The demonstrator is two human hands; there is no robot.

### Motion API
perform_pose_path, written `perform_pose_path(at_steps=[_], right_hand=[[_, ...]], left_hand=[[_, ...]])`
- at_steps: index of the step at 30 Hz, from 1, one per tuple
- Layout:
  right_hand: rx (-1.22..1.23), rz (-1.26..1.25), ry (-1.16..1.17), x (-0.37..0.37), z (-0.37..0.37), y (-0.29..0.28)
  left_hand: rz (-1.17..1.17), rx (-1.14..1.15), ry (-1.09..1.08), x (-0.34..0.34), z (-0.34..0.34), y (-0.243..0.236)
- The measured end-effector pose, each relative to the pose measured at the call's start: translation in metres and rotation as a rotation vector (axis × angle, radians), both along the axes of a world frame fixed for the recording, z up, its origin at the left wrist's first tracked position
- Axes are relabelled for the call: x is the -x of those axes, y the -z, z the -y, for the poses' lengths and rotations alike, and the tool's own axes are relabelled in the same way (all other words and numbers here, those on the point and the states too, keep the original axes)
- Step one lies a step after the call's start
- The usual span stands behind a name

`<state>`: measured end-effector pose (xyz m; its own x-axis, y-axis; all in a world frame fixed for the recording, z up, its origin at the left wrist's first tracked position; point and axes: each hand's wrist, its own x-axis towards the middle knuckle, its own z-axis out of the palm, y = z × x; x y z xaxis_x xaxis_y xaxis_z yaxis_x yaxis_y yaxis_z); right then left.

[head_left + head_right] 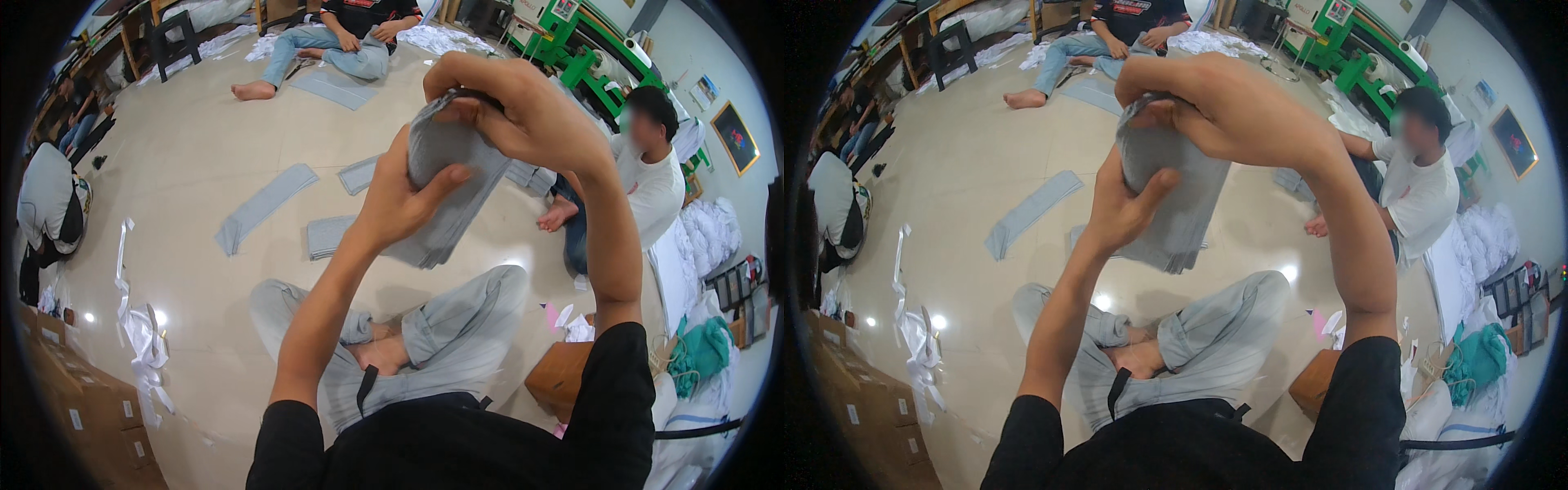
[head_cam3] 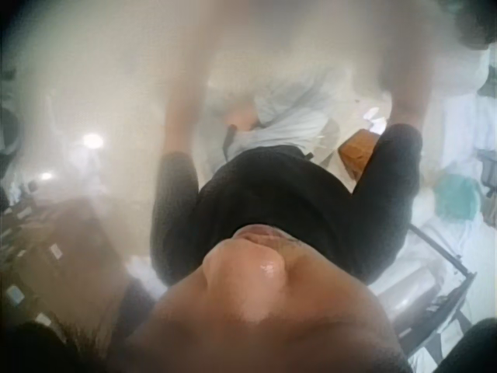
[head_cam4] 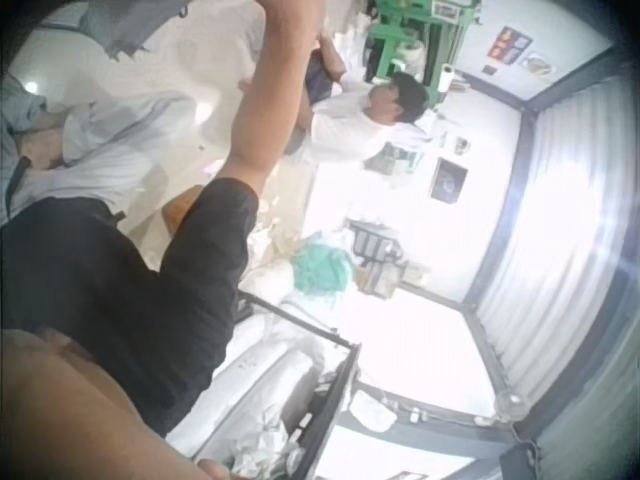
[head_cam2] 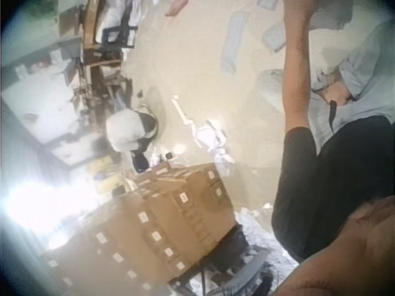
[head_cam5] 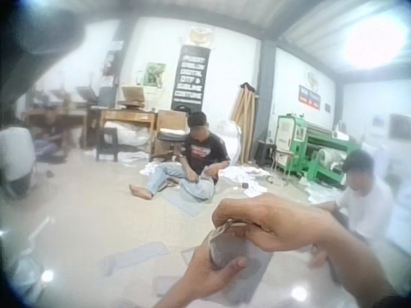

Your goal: The person sits on the floor and uses scissors to trim the edges of folded gray fabric pieces. They repeatedly pick up fabric, cut along the edges, and place the trimmed pieces into a stack.

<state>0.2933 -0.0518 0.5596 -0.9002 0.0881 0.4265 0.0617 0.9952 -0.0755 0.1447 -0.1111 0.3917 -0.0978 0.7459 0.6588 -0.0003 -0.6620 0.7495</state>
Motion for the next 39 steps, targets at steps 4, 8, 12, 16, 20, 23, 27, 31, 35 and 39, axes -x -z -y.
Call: perform_pose_path(at_steps=[4, 8, 12, 16, 20, 23, 27, 31, 35, 39], right_hand=[[0.005, -0.049, -0.047, 0.000, -0.005, 0.010], [-0.004, -0.132, -0.075, 0.009, -0.006, 0.015], [-0.008, -0.247, -0.186, 0.018, -0.014, 0.012], [0.106, -0.181, -0.203, 0.022, -0.013, 0.003], [0.020, -0.089, -0.204, 0.024, -0.014, 0.005], [-0.001, -0.214, -0.265, 0.031, -0.019, 0.014], [-0.060, -0.136, -0.165, 0.032, -0.004, 0.003], [-0.118, -0.149, -0.151, 0.034, 0.003, 0.007], [-0.199, -0.223, -0.159, 0.038, 0.006, 0.010], [-0.307, -0.220, -0.066, 0.036, 0.012, 0.007]], left_hand=[[-0.066, 0.056, -0.137, 0.004, 0.010, 0.067], [0.000, 0.057, -0.177, -0.002, 0.029, 0.122], [-0.032, 0.213, -0.163, 0.008, 0.043, 0.146], [-0.003, 0.345, -0.088, 0.023, 0.037, 0.152], [0.173, 0.109, -0.194, 0.019, 0.030, 0.146], [0.377, 0.049, -0.170, 0.017, 0.038, 0.122], [-0.007, 0.053, -0.274, 0.031, 0.033, 0.137], [-0.150, -0.016, -0.469, 0.017, 0.045, 0.130], [-0.247, -0.155, -0.740, 0.001, 0.047, 0.139], [-0.383, -0.200, -0.897, 0.010, 0.057, 0.146]])
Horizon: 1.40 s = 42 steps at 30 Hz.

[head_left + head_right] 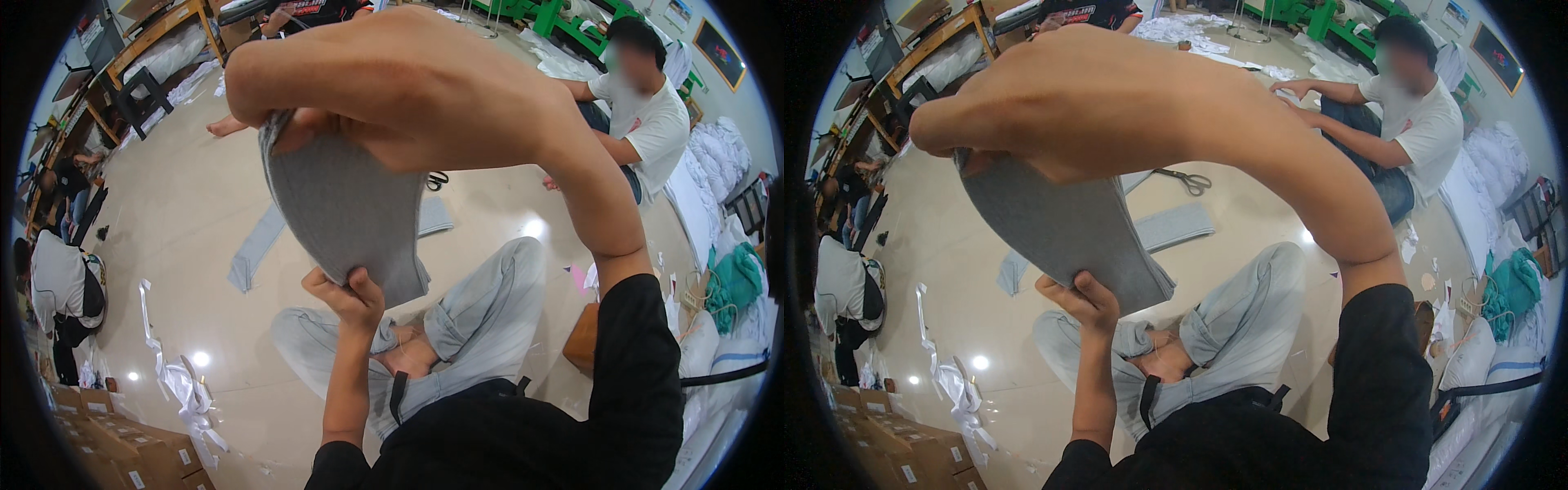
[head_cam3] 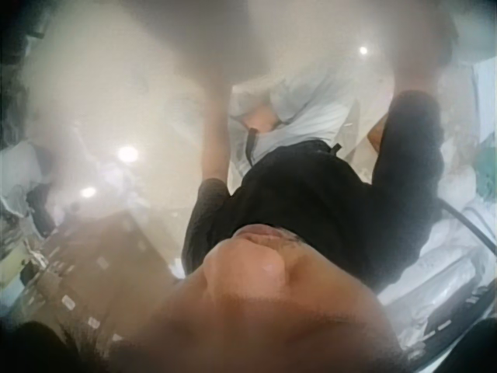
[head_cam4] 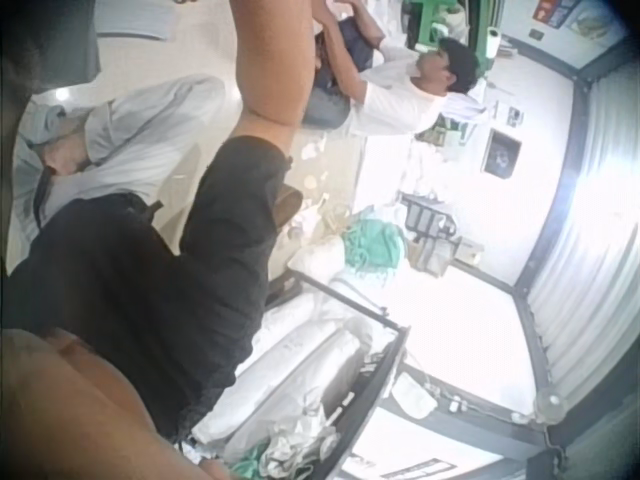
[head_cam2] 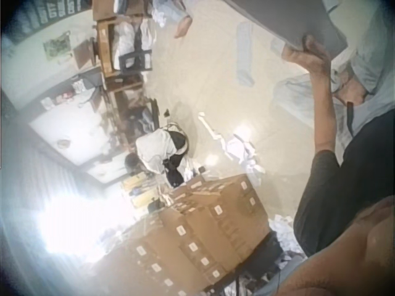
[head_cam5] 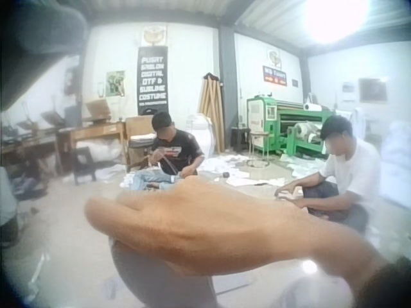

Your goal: The person sits on the floor and uses scissors to trim the edges of folded gray fabric pieces. They repeatedly pick up fabric, cut along the edges, and place the trimmed pieces into a stack.

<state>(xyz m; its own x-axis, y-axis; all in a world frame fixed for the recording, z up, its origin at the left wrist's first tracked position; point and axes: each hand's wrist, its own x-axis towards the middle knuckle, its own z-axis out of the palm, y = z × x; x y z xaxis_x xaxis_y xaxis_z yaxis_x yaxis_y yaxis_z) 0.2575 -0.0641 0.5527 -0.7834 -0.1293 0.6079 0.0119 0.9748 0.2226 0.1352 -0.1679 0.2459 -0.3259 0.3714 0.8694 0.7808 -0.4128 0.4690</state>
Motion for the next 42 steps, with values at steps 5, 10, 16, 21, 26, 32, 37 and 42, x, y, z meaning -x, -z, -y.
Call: perform_pose_path(at_steps=[5, 10, 16, 21, 26, 32, 37, 42], right_hand=[[0.269, 0.256, -0.034, -0.027, 0.018, -0.034], [0.119, -0.168, -0.188, -0.058, -0.017, 0.002], [0.208, -0.363, -0.162, -0.119, -0.053, 0.034], [0.384, -0.514, -0.014, -0.142, -0.072, 0.074], [0.587, -0.662, 0.394, -0.156, -0.123, 0.158], [0.814, -0.684, 0.663, -0.122, -0.181, 0.307], [1.207, -0.729, 0.778, -0.113, -0.208, 0.465], [1.039, -0.299, 1.160, -0.108, -0.186, 0.563]], left_hand=[[0.417, 0.274, 0.463, -0.019, 0.019, 0.001], [0.368, 0.506, 0.454, -0.013, 0.036, 0.004], [0.188, 0.566, 0.215, -0.010, 0.047, 0.012], [0.283, 0.619, 0.368, 0.015, 0.049, 0.042], [0.676, 0.511, 0.493, 0.073, 0.031, 0.086], [0.961, 0.381, 0.395, 0.140, -0.056, 0.082], [0.500, 0.757, -0.007, 0.152, -0.119, 0.140], [0.194, 1.040, -0.225, 0.146, -0.124, 0.247]])
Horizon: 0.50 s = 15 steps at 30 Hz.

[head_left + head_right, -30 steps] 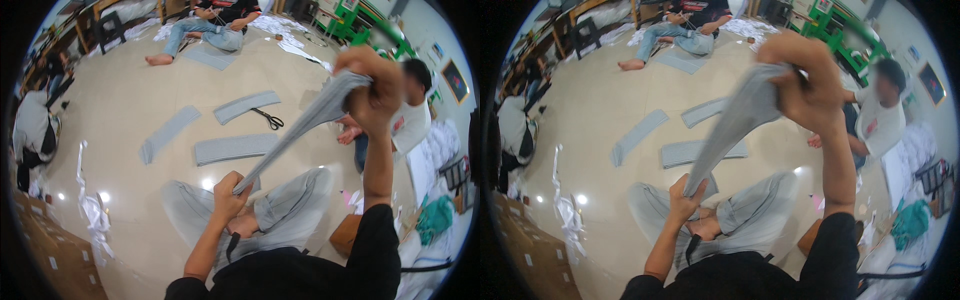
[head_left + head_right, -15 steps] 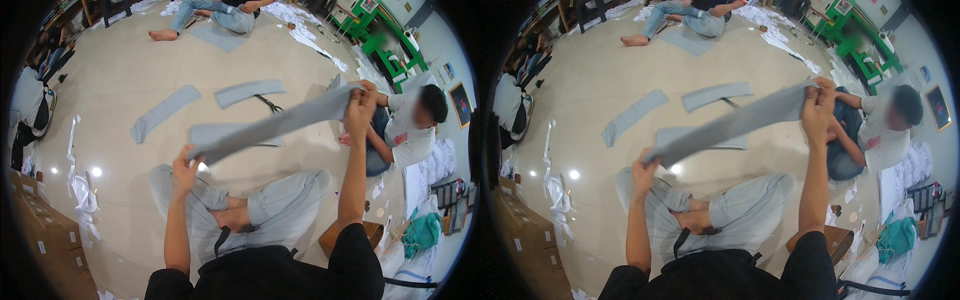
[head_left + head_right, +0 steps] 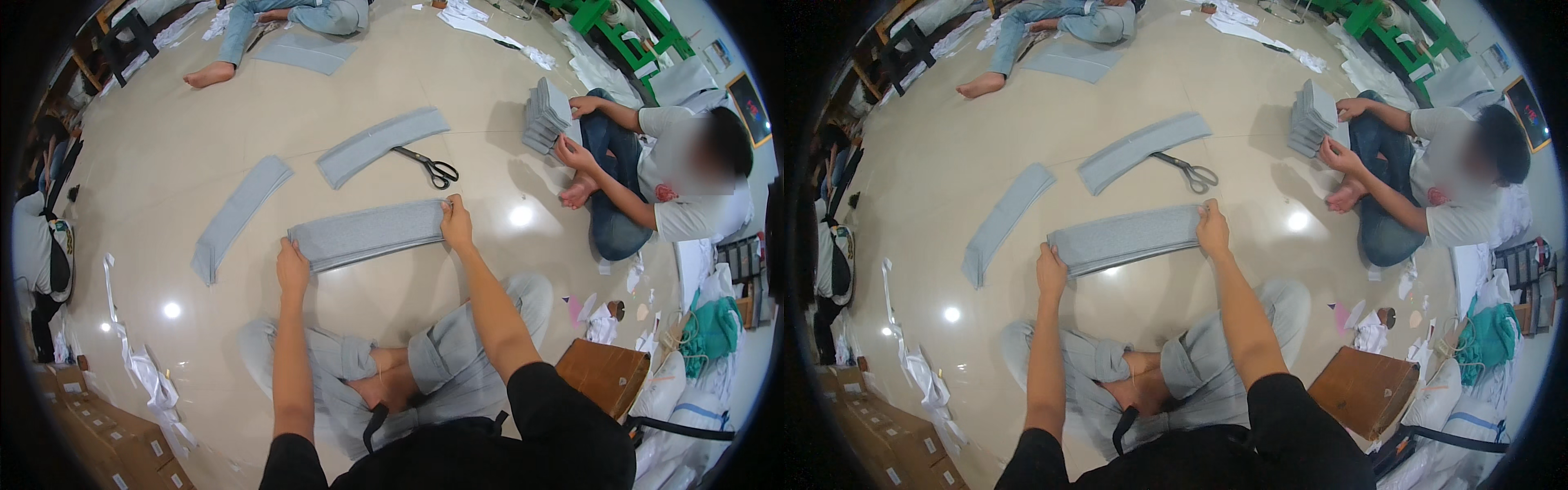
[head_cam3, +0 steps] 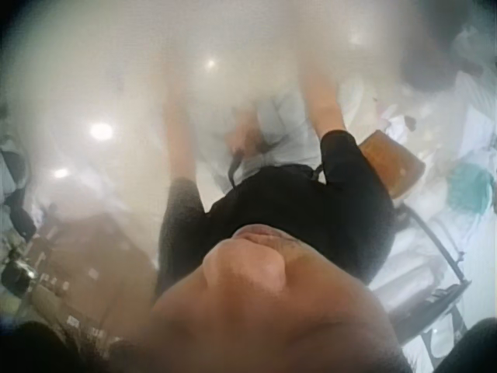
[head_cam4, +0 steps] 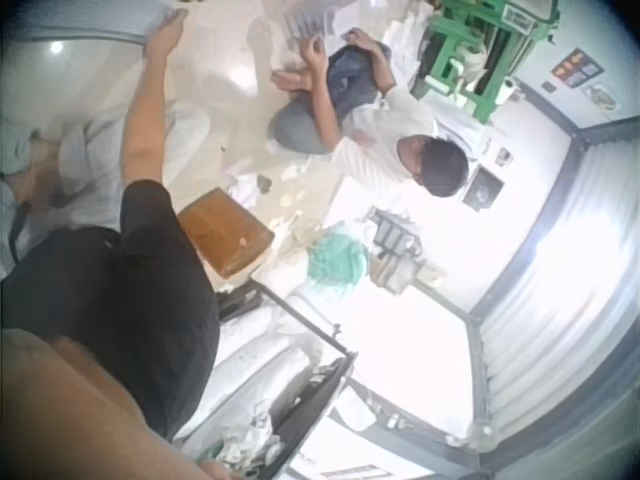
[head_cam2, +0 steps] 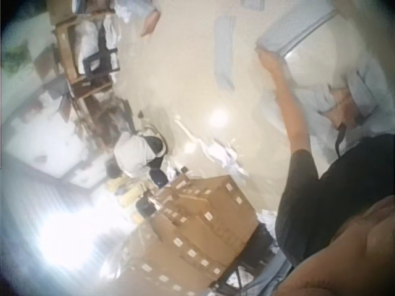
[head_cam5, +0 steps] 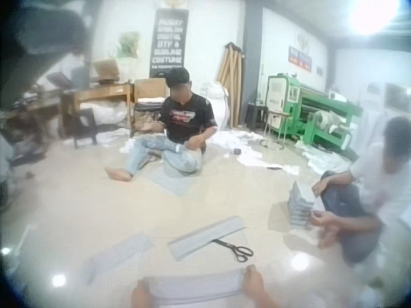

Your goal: The person sits on the floor and uses scissors to trim the edges of folded gray fabric pieces. They repeatedly pick up fabric, cut along the edges, and place the trimmed pieces into a stack.

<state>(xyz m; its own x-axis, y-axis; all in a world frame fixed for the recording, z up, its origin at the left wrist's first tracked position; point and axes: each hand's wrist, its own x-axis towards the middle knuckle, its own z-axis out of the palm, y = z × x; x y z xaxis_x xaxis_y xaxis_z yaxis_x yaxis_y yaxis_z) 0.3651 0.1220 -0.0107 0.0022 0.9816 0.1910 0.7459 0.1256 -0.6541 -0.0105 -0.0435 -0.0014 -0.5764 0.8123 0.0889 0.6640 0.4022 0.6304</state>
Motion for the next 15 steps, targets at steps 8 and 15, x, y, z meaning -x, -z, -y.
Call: perform_pose_path(at_steps=[8, 15], right_hand=[[0.209, -0.057, -0.032, -0.002, -0.003, -0.029], [0.162, 0.125, -0.043, -0.003, -0.005, -0.026]], left_hand=[[0.114, 0.123, -0.031, -0.009, 0.011, -0.038], [-0.093, 0.223, -0.001, -0.008, 0.011, -0.013]])
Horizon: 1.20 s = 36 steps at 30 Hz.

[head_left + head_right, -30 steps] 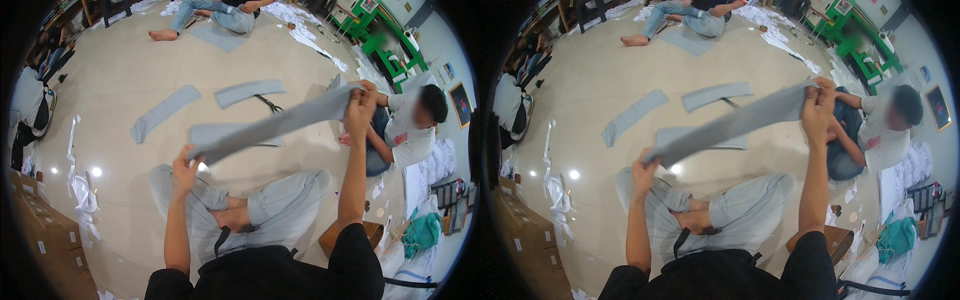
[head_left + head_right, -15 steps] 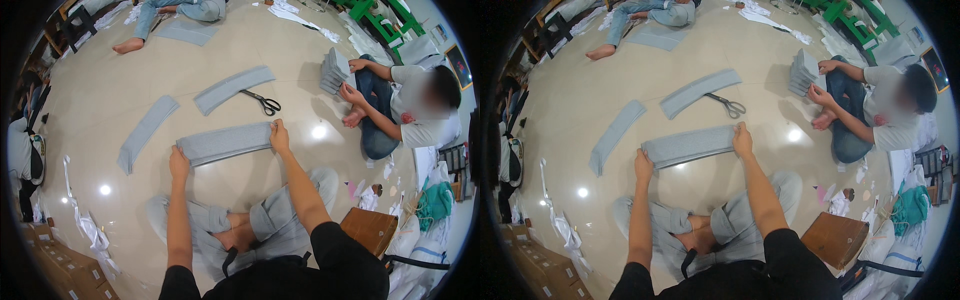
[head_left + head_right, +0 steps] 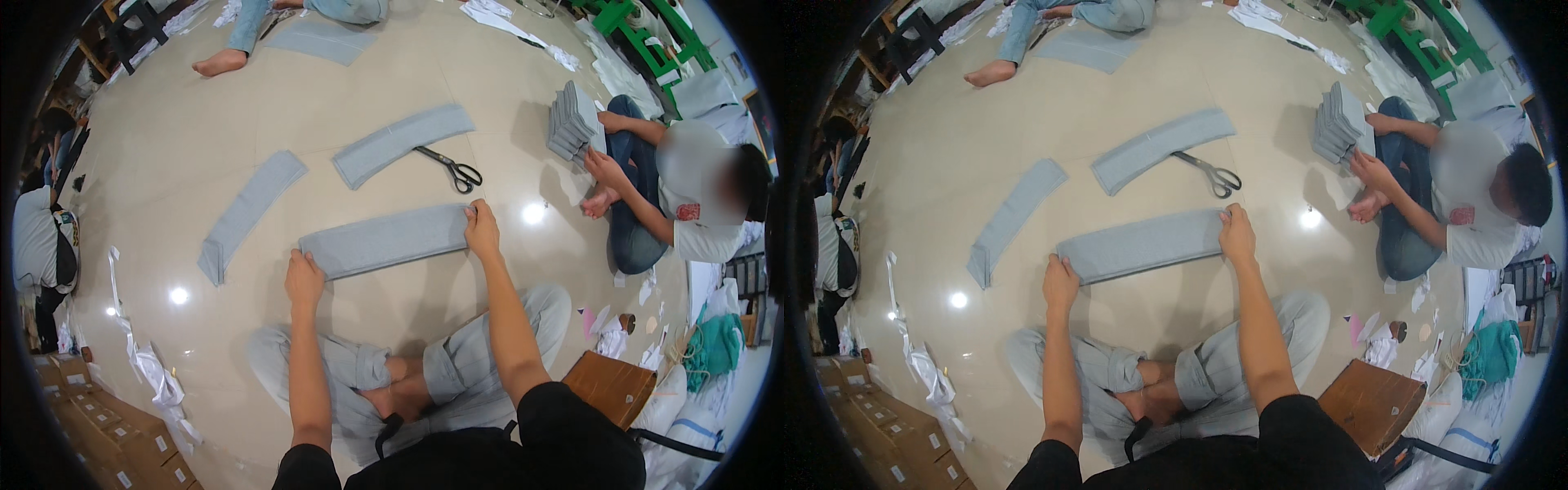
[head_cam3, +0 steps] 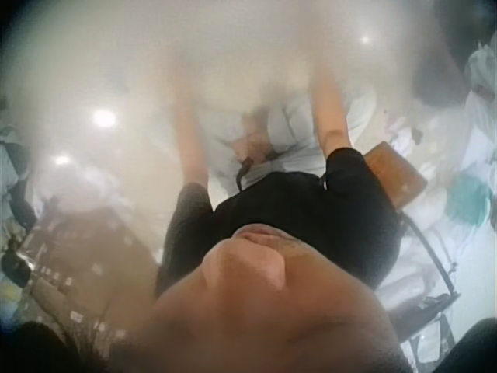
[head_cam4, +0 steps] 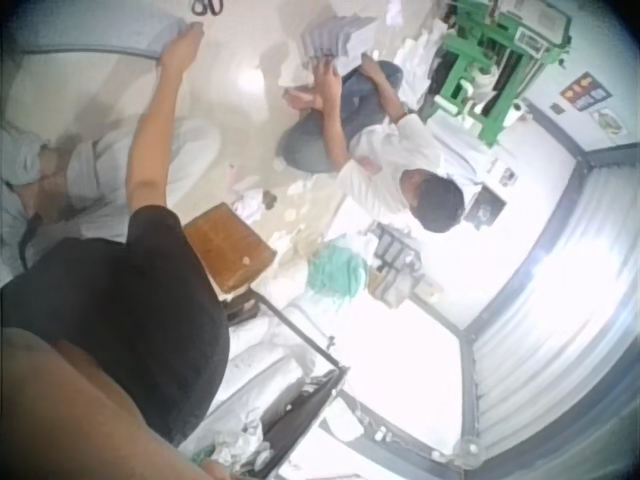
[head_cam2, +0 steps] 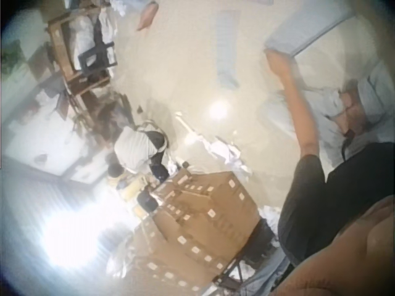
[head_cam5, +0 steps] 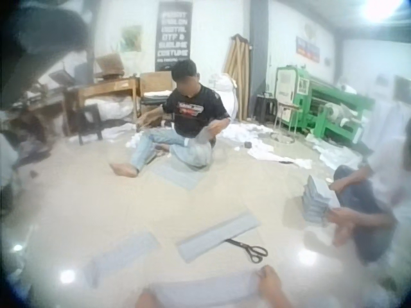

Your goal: The person sits on the floor and uses scissors to trim the edges of folded gray fabric pieces. They repeatedly pick up fabric, cut along the edges, and place the trimmed pieces into a stack.

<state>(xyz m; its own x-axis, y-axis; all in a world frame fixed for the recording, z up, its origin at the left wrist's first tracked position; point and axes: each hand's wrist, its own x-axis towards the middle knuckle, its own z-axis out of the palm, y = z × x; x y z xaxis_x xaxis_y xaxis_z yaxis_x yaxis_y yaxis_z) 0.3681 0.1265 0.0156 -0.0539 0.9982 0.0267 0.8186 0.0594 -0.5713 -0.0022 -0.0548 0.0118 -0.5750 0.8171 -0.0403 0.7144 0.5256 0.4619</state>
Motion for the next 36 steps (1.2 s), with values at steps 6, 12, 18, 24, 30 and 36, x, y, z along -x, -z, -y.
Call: perform_pose_path(at_steps=[6, 12, 18, 24, 30, 36], right_hand=[[0.101, 0.045, 0.069, 0.009, -0.001, -0.009], [-0.344, 0.352, -0.201, 0.033, 0.009, 0.006], [0.007, 0.346, -0.220, 0.034, 0.008, 0.010], [-0.120, 0.295, -0.125, 0.038, -0.008, 0.010], [-0.292, 0.113, -0.122, 0.046, -0.085, -0.005], [-0.301, 0.148, -0.122, 0.049, -0.171, 0.020]], left_hand=[[-0.010, -0.045, -0.086, 0.001, -0.004, -0.011], [-0.218, -0.348, 0.152, -0.014, -0.027, -0.024], [-0.176, -0.182, 0.203, -0.010, -0.027, 0.021], [-0.118, -0.138, 0.161, -0.007, -0.037, 0.006], [-0.013, -0.100, 0.108, 0.015, -0.139, -0.013], [-0.098, 0.019, 0.215, 0.012, -0.246, 0.000]])
